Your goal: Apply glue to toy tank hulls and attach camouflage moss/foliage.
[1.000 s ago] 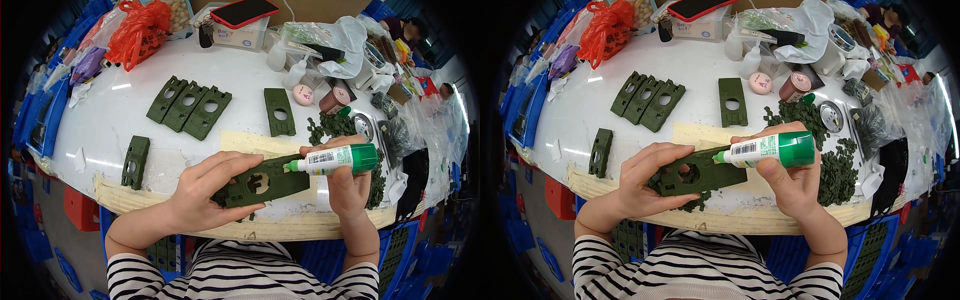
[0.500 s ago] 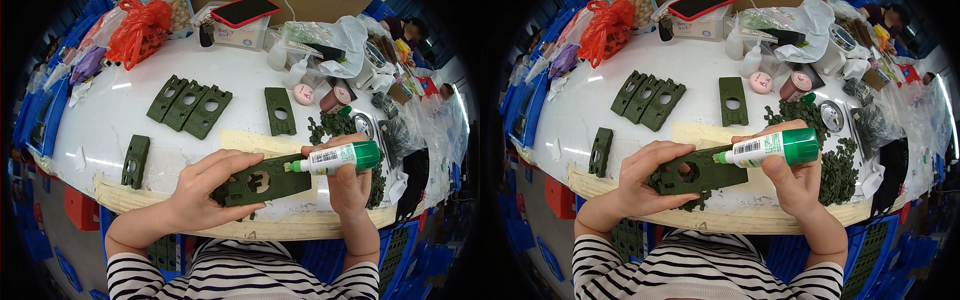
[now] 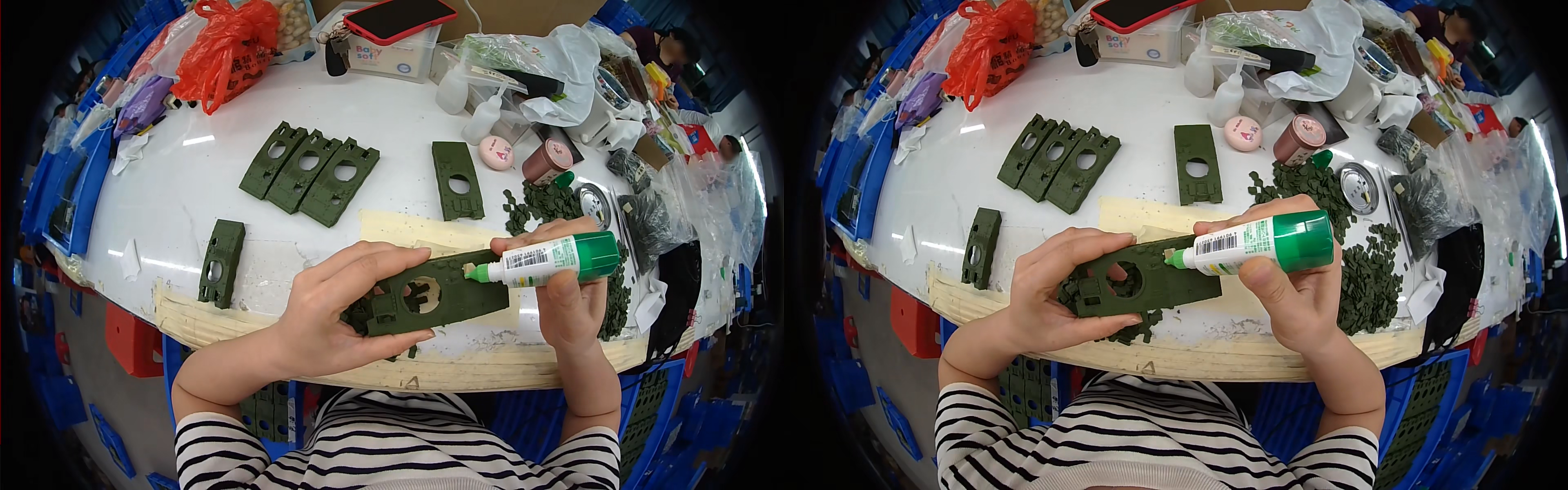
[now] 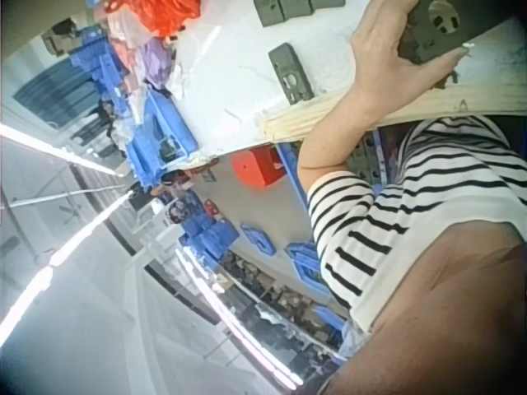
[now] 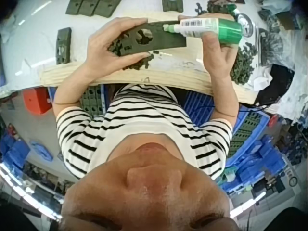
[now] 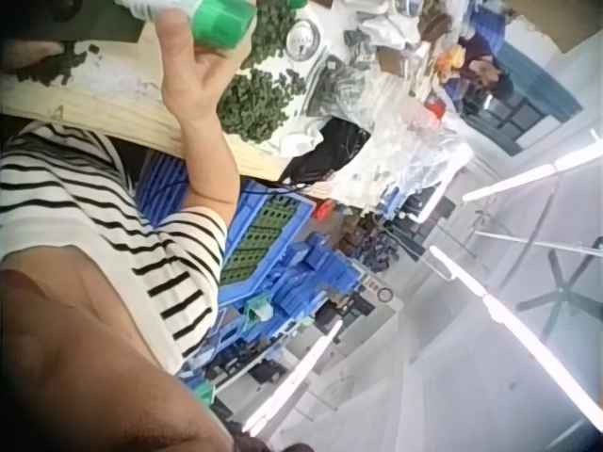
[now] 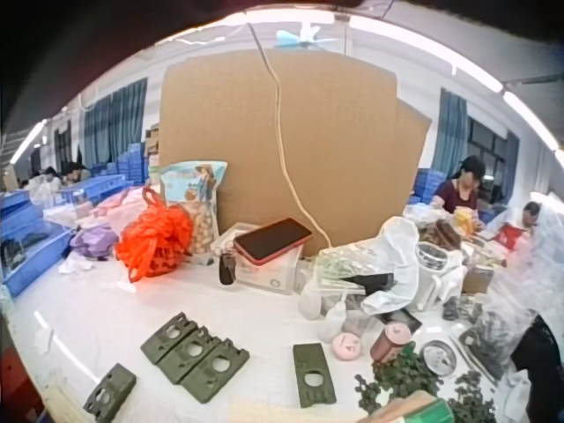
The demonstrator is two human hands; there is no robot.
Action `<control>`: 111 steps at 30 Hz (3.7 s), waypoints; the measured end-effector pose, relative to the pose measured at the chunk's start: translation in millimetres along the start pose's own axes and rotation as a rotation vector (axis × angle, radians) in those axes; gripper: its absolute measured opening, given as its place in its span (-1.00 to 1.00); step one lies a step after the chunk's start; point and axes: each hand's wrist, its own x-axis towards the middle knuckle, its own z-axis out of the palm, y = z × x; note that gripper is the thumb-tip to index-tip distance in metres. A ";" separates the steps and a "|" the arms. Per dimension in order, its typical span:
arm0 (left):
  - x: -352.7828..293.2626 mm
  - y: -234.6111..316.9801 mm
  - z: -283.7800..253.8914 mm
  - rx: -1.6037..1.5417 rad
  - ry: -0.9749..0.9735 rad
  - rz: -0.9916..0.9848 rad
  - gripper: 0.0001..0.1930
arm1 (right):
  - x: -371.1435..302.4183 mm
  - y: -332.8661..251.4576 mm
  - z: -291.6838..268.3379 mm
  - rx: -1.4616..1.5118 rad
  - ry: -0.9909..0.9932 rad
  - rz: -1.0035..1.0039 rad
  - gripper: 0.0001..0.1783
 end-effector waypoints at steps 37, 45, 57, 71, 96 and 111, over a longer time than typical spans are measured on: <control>1.8 -1.0 0.2 -1.212 -0.073 -0.627 -0.23 | 0.1 -4.4 4.0 0.194 0.001 0.109 -0.42; -11.7 -5.6 16.0 -1.316 -0.445 -0.649 -0.39 | -6.6 4.1 13.8 0.117 -0.049 0.011 -0.47; -9.8 -4.5 14.3 -1.248 -0.504 -0.689 -0.34 | -9.1 9.1 12.7 -0.093 -0.067 -0.043 -0.55; -11.6 -5.3 14.4 -1.267 -0.509 -0.669 -0.36 | -8.9 10.3 14.1 -0.121 -0.072 -0.057 -0.55; -13.1 -8.1 15.8 -1.243 -0.516 -0.677 -0.34 | -8.8 8.7 19.2 0.035 -0.033 0.030 -0.44; -12.2 -6.7 15.0 -1.278 -0.508 -0.679 -0.33 | -10.0 11.7 14.8 -0.010 -0.078 -0.019 -0.47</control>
